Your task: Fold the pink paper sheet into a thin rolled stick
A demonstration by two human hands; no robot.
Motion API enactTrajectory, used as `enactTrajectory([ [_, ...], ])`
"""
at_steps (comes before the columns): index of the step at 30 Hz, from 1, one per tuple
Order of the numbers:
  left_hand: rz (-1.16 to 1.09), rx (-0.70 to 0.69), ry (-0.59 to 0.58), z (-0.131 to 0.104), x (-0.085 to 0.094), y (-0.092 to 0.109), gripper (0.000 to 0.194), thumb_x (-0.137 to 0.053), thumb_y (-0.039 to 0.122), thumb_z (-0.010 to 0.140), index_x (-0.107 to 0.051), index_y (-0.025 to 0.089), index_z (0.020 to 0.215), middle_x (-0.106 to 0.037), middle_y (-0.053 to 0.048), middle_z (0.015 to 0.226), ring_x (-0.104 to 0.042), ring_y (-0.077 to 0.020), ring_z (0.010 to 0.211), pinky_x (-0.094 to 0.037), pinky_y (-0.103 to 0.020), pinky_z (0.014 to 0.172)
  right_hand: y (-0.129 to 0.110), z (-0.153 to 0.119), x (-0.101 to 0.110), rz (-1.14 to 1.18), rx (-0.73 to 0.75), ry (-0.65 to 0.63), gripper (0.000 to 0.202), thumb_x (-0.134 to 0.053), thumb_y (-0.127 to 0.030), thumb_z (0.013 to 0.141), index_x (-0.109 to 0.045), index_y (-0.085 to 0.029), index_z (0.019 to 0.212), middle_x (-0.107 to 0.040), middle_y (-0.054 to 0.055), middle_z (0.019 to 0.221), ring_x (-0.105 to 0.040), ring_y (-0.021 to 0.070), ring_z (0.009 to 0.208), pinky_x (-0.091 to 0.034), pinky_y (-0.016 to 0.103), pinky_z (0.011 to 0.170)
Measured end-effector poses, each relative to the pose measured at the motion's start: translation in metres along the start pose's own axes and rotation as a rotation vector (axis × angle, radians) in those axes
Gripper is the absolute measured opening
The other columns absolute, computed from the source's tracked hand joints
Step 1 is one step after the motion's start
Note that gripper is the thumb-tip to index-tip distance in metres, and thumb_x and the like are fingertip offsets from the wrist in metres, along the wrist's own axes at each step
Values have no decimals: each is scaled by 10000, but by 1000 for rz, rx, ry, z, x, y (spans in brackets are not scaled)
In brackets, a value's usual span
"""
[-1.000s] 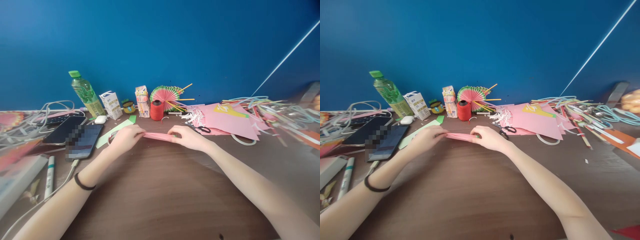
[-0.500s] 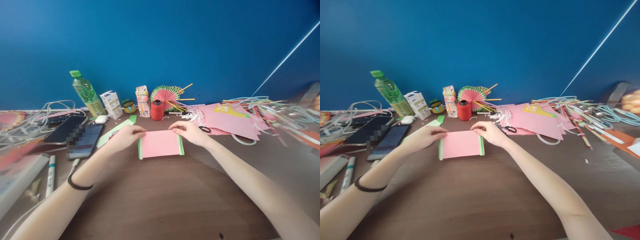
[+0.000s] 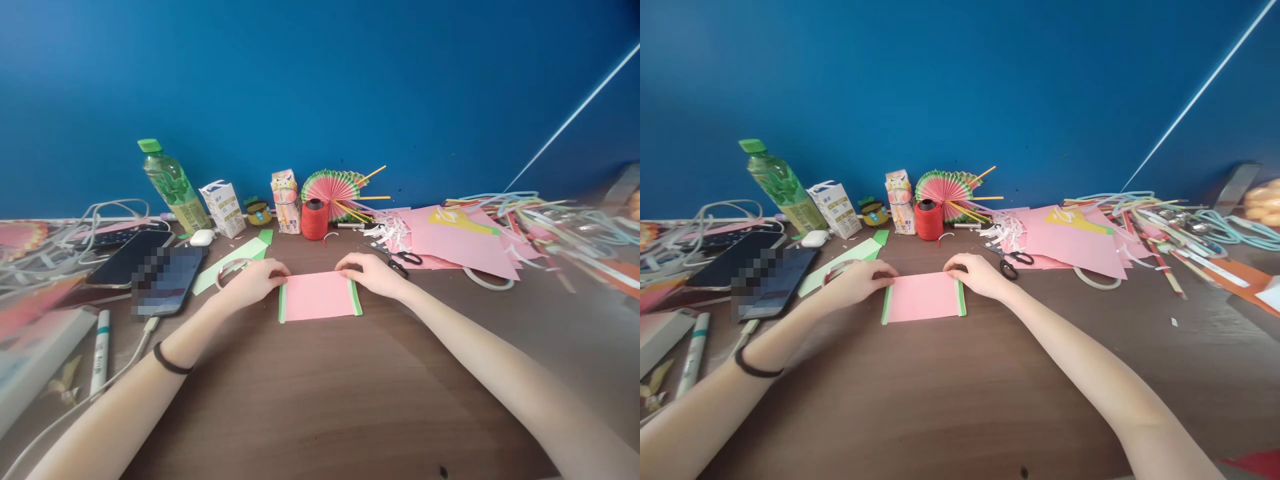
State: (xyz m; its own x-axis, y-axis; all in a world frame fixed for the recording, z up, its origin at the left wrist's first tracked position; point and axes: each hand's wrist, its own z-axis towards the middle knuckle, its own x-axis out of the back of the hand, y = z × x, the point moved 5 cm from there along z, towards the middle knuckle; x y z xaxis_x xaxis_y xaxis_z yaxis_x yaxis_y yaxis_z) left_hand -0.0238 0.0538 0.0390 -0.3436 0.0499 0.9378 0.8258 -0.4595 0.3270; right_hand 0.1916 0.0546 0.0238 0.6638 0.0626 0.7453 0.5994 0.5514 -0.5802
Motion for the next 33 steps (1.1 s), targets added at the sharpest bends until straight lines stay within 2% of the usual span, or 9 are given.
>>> enactTrajectory([
  [8,27,-20,26,-1,-2,3,175,-459,293,771,-608,205,802,-624,2,840,-562,-137,734,-411,-245,677,-1,0,-4,-169,76,-13,77,-544,-190,793,-619,-175,802,-594,29,837,-508,158,828,-372,279,758],
  [13,27,-35,16,-2,-3,4,162,-458,290,775,-596,207,792,-615,11,820,-555,-131,728,-405,-242,662,2,-1,-6,-114,56,-32,62,-572,-222,773,-603,-170,786,-573,13,803,-510,131,737,-373,245,674],
  [17,42,-43,-2,0,-4,3,160,-448,281,779,-592,211,789,-618,17,814,-554,-132,728,-400,-246,660,3,0,-8,-83,33,-60,50,-555,-170,773,-600,-159,755,-563,2,758,-502,107,665,-368,223,626],
  [22,81,-57,-20,1,-4,4,161,-449,277,776,-595,213,795,-617,24,800,-555,-124,722,-392,-239,654,2,1,-7,-158,72,-51,72,-535,-124,786,-592,-152,752,-564,6,782,-509,114,710,-362,224,658],
  [27,136,-72,-20,0,-1,7,156,-446,257,769,-597,215,774,-610,30,796,-550,-114,716,-374,-229,636,-3,1,-8,-292,170,-75,101,-502,-92,808,-586,-144,786,-560,23,800,-498,138,783,-353,240,712],
  [33,230,-120,-5,-1,-2,12,162,-429,236,761,-588,216,739,-586,26,779,-528,-123,738,-337,-228,597,-6,0,-11,-437,214,-28,134,-499,-64,797,-593,-141,743,-543,24,767,-470,148,769,-340,241,678],
])
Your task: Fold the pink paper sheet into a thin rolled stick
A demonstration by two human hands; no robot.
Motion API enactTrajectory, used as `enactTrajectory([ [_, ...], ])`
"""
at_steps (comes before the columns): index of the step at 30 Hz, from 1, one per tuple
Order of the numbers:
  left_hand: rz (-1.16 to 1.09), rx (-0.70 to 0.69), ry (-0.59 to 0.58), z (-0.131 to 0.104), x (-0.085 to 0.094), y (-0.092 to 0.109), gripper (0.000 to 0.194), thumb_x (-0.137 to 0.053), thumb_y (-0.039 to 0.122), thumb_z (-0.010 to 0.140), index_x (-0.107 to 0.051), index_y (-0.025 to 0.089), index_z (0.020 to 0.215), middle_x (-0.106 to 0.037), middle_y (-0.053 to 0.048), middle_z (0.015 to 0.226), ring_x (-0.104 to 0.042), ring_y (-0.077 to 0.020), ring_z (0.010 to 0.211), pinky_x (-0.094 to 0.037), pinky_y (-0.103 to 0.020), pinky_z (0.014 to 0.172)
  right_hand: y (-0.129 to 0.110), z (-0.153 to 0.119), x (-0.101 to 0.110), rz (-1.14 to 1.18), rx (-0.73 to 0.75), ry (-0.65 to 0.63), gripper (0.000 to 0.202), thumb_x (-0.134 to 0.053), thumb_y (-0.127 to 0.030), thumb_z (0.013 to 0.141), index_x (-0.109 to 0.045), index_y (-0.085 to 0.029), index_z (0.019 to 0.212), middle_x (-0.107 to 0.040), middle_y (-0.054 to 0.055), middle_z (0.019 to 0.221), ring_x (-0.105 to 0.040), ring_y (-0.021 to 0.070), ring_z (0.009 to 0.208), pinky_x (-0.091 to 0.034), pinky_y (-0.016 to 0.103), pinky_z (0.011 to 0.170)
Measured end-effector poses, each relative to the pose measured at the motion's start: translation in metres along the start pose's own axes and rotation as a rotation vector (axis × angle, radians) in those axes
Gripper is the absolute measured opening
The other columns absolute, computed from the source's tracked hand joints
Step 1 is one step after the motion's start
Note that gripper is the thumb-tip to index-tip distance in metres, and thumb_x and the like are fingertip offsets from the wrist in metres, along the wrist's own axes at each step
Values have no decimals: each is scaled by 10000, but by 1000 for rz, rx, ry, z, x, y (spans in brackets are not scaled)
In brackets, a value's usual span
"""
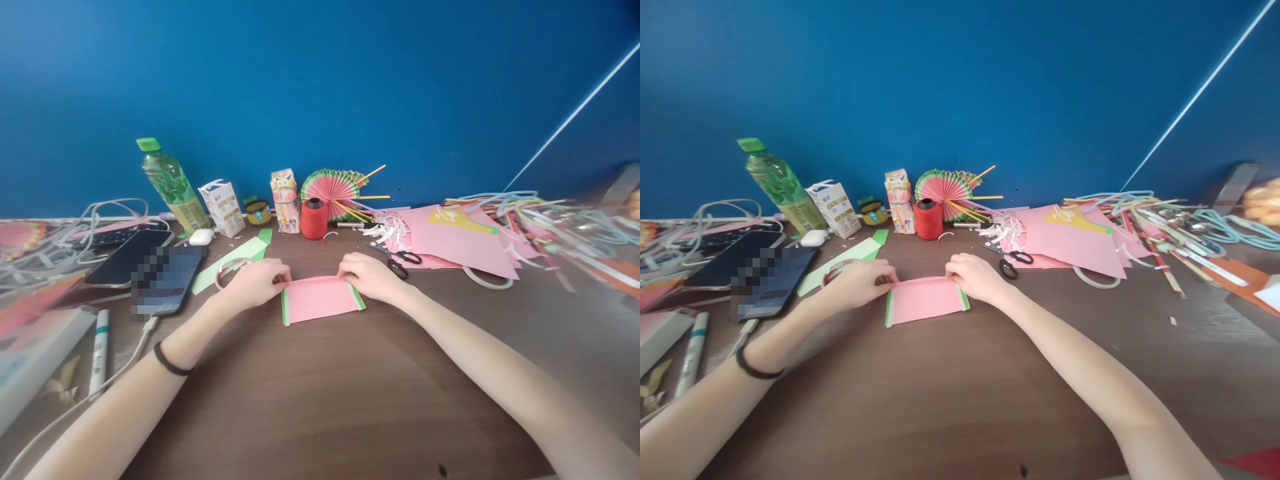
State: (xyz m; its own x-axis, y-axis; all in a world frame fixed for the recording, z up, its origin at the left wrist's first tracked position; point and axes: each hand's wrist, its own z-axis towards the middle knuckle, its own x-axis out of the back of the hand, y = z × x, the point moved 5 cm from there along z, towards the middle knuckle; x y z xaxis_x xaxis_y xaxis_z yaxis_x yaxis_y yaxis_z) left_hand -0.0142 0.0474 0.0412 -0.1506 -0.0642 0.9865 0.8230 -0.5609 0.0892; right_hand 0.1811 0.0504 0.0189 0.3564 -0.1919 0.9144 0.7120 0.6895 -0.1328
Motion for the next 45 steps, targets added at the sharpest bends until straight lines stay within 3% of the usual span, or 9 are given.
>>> enactTrajectory([
  [10,124,-29,8,-1,-3,4,163,-412,230,770,-574,211,769,-578,5,811,-511,-144,792,-332,-235,604,5,-2,4,118,-6,-85,229,-470,-12,791,-632,-148,880,-569,31,853,-507,136,834,-363,231,740],
  [20,198,-8,17,-4,1,10,130,-438,205,760,-568,210,751,-577,14,786,-510,-133,761,-288,-228,545,-6,-2,5,-189,-15,-135,203,-466,-31,787,-624,-143,849,-574,39,802,-500,152,793,-309,241,673],
  [31,382,-130,100,-3,-9,17,119,-427,117,723,-525,183,719,-541,-12,735,-503,-139,712,-292,-245,537,-14,-4,-1,-391,58,-118,157,-488,-33,755,-599,-144,771,-567,35,757,-473,152,751,-219,273,636],
  [38,530,-185,111,-5,-10,30,117,-444,96,732,-539,163,748,-535,-51,748,-515,-179,729,-325,-293,584,-19,-7,-3,-472,66,-86,175,-452,-20,769,-577,-140,742,-560,51,739,-474,162,706,-236,278,610],
  [45,601,-121,67,-8,-15,52,214,-389,21,759,-576,123,771,-561,-96,747,-524,-208,722,-316,-329,600,-37,-8,1,-474,-56,-196,149,-508,-8,742,-602,-123,750,-590,68,742,-541,192,698,-311,287,608],
])
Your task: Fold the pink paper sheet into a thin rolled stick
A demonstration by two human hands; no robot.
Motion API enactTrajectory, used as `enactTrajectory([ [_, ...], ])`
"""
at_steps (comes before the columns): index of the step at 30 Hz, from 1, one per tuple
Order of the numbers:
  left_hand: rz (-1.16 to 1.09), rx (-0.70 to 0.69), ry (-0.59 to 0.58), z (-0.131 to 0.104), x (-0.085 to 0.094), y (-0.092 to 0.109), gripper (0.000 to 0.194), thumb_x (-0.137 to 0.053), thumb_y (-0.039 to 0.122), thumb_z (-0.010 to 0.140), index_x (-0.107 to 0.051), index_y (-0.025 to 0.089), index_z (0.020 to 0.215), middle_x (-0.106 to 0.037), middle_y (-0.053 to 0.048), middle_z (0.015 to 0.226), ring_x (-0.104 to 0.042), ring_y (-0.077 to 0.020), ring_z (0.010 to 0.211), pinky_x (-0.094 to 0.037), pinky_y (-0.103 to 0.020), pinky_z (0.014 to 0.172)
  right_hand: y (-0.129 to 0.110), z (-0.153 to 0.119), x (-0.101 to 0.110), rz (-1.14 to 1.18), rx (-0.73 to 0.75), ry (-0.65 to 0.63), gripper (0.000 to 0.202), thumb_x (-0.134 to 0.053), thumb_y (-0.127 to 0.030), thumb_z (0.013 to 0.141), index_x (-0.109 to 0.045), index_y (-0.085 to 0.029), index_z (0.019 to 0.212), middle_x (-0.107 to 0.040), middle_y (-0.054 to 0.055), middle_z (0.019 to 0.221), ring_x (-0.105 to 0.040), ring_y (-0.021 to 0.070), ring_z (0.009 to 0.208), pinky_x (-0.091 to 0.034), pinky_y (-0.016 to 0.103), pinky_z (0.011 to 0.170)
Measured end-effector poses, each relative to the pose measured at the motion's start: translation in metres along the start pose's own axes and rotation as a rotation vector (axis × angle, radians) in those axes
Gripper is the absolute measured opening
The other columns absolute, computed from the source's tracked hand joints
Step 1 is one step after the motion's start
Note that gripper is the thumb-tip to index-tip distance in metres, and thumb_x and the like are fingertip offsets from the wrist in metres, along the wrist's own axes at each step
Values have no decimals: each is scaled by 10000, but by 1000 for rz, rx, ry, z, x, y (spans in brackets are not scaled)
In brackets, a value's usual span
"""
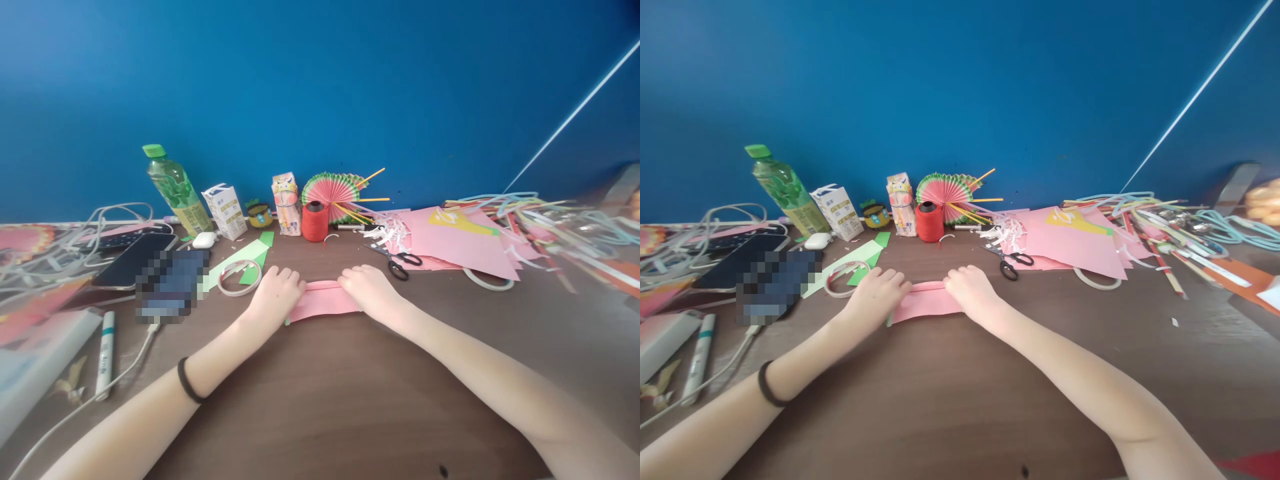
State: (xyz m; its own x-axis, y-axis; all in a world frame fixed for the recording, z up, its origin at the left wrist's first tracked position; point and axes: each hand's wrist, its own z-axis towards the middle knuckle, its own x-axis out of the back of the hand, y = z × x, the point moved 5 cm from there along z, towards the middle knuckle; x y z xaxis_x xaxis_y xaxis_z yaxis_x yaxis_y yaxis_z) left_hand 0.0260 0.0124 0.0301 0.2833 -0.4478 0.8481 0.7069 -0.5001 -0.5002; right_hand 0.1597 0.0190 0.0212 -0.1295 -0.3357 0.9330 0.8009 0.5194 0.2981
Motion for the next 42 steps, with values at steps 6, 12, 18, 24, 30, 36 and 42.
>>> enactTrajectory([
  [6,32,98,-108,-4,-1,19,261,-365,-34,730,-604,59,783,-576,-145,721,-541,-239,693,-297,-320,580,-10,-3,0,-1,-59,-101,194,-503,31,721,-637,-105,754,-610,107,743,-576,212,692,-363,294,612],
  [12,77,102,-153,-8,1,28,243,-390,-46,694,-600,45,773,-568,-146,702,-534,-234,654,-281,-307,567,-18,-3,-4,-20,-63,-86,211,-474,49,711,-648,-61,762,-612,158,744,-586,224,676,-408,305,611],
  [18,123,121,-146,-8,1,29,255,-371,-45,686,-596,65,738,-568,-134,684,-531,-218,645,-298,-303,569,-30,-4,-7,-90,-110,-16,309,-420,56,735,-610,47,978,-596,288,902,-597,311,852,-456,371,697],
  [24,134,135,-74,-9,1,29,418,-335,-2,750,-487,68,1133,-591,-119,721,-547,-208,683,-330,-305,616,-41,-10,-13,-176,-150,50,458,-408,33,763,-474,-18,1214,-536,343,1000,-555,366,953,-446,452,731],
  [30,168,152,-140,-10,-6,34,482,-346,19,766,-401,52,1244,-582,-134,752,-541,-230,725,-337,-329,659,-45,-12,-17,-226,-165,28,482,-401,22,771,-432,-24,1250,-517,350,1029,-544,367,971,-430,456,753],
  [36,135,175,-112,-10,-6,32,482,-361,25,759,-424,80,1233,-574,-121,760,-521,-223,745,-353,-355,718,-38,-9,-12,-164,-130,-44,471,-378,17,789,-430,-34,1254,-553,304,1007,-565,327,932,-419,411,737],
  [42,-8,107,91,-8,2,18,341,-347,62,798,-564,94,1059,-552,-140,939,-475,-250,935,-337,-389,840,-6,-3,-9,16,19,160,339,-419,-69,825,-574,-142,1117,-561,118,831,-501,210,789,-340,309,662],
])
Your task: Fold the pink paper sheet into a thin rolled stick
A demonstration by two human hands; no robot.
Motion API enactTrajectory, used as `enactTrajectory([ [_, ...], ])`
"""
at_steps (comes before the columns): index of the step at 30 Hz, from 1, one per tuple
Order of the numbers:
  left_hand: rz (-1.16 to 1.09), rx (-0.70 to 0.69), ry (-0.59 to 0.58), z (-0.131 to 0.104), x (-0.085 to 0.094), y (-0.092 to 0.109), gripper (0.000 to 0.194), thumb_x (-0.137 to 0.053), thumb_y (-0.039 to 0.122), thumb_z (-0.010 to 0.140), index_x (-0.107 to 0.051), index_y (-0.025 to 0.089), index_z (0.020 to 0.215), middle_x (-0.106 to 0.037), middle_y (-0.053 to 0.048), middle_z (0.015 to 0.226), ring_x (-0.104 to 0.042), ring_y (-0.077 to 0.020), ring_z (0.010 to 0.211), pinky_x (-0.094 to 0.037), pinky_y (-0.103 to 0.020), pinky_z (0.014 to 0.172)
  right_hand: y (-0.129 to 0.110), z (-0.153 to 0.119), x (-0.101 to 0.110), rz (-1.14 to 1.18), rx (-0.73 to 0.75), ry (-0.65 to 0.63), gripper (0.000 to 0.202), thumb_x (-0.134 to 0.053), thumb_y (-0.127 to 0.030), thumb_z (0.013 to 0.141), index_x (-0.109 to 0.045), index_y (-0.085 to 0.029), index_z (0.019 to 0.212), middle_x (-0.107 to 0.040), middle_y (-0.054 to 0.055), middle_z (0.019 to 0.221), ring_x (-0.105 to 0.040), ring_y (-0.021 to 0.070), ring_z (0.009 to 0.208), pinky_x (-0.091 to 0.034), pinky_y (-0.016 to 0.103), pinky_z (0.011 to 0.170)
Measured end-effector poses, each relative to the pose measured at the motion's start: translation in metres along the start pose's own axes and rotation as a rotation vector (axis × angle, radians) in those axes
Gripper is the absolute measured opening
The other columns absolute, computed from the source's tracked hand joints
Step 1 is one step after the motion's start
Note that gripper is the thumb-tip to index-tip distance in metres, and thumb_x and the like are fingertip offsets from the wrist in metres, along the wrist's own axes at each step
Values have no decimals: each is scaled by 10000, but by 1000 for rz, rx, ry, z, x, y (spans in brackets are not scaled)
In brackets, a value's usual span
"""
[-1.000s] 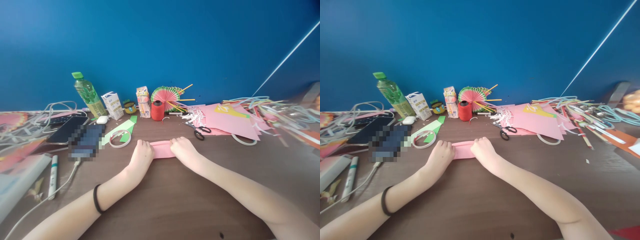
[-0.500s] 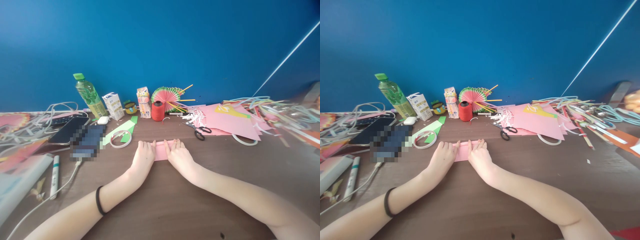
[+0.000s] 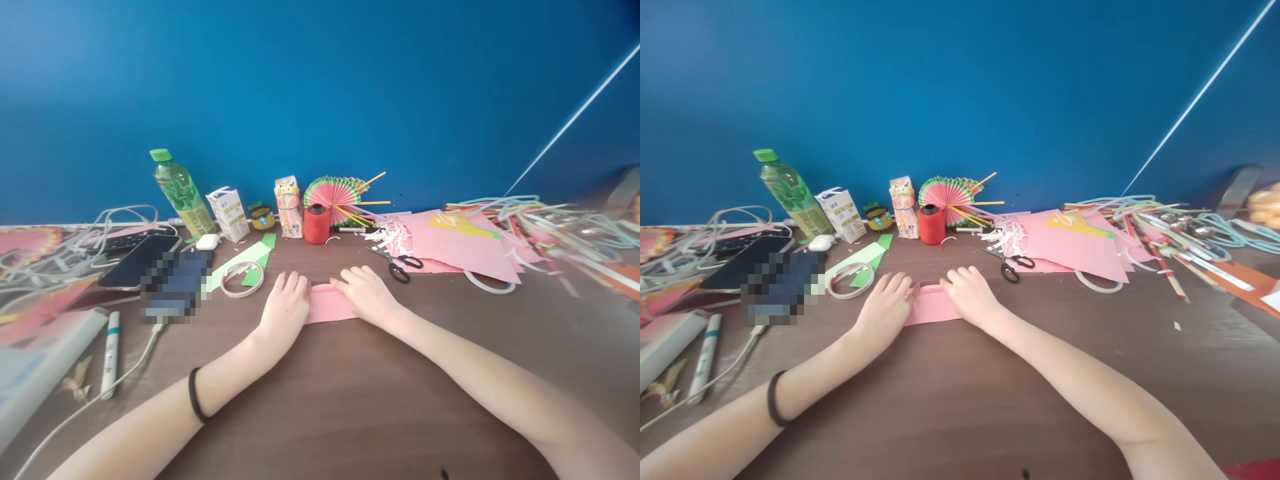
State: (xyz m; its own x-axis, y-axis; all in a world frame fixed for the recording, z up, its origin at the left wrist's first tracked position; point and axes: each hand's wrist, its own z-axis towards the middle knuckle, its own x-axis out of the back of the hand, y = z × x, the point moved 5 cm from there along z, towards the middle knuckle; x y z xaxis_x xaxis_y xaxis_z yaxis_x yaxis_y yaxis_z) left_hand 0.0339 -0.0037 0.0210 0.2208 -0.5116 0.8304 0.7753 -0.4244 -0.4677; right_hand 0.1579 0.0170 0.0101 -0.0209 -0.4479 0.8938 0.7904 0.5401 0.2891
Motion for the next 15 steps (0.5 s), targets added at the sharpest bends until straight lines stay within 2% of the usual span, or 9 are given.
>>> enactTrajectory([
  [3,-151,10,-67,5,-8,-11,287,-340,75,807,-605,113,913,-562,-108,862,-506,-213,802,-382,-331,700,15,1,-5,125,1,142,266,-418,-209,881,-620,-210,1054,-528,70,779,-447,175,762,-300,281,648],
  [5,-279,69,-88,8,-13,-22,248,-362,128,820,-603,140,879,-567,-83,857,-506,-205,801,-391,-321,693,22,2,-10,227,-22,193,254,-438,-270,882,-632,-208,1033,-515,58,777,-433,165,761,-303,273,658],
  [7,-452,115,-87,11,-16,-32,199,-403,177,817,-587,161,890,-570,-57,870,-500,-193,842,-397,-308,735,24,3,-14,341,-27,203,244,-474,-281,865,-633,-196,1029,-512,55,798,-433,159,781,-320,272,695],
  [10,-660,97,-102,13,-19,-41,132,-449,191,785,-566,177,845,-567,-26,846,-486,-171,848,-395,-289,763,27,4,-15,522,-38,203,221,-494,-254,852,-644,-199,1004,-511,54,841,-448,155,824,-345,288,766],
  [15,-779,88,-18,15,-15,-50,107,-437,199,776,-520,185,842,-576,-4,894,-483,-163,883,-379,-292,802,36,6,-14,858,-104,157,222,-481,-264,853,-641,-224,1001,-568,48,996,-475,167,963,-349,322,877],
])
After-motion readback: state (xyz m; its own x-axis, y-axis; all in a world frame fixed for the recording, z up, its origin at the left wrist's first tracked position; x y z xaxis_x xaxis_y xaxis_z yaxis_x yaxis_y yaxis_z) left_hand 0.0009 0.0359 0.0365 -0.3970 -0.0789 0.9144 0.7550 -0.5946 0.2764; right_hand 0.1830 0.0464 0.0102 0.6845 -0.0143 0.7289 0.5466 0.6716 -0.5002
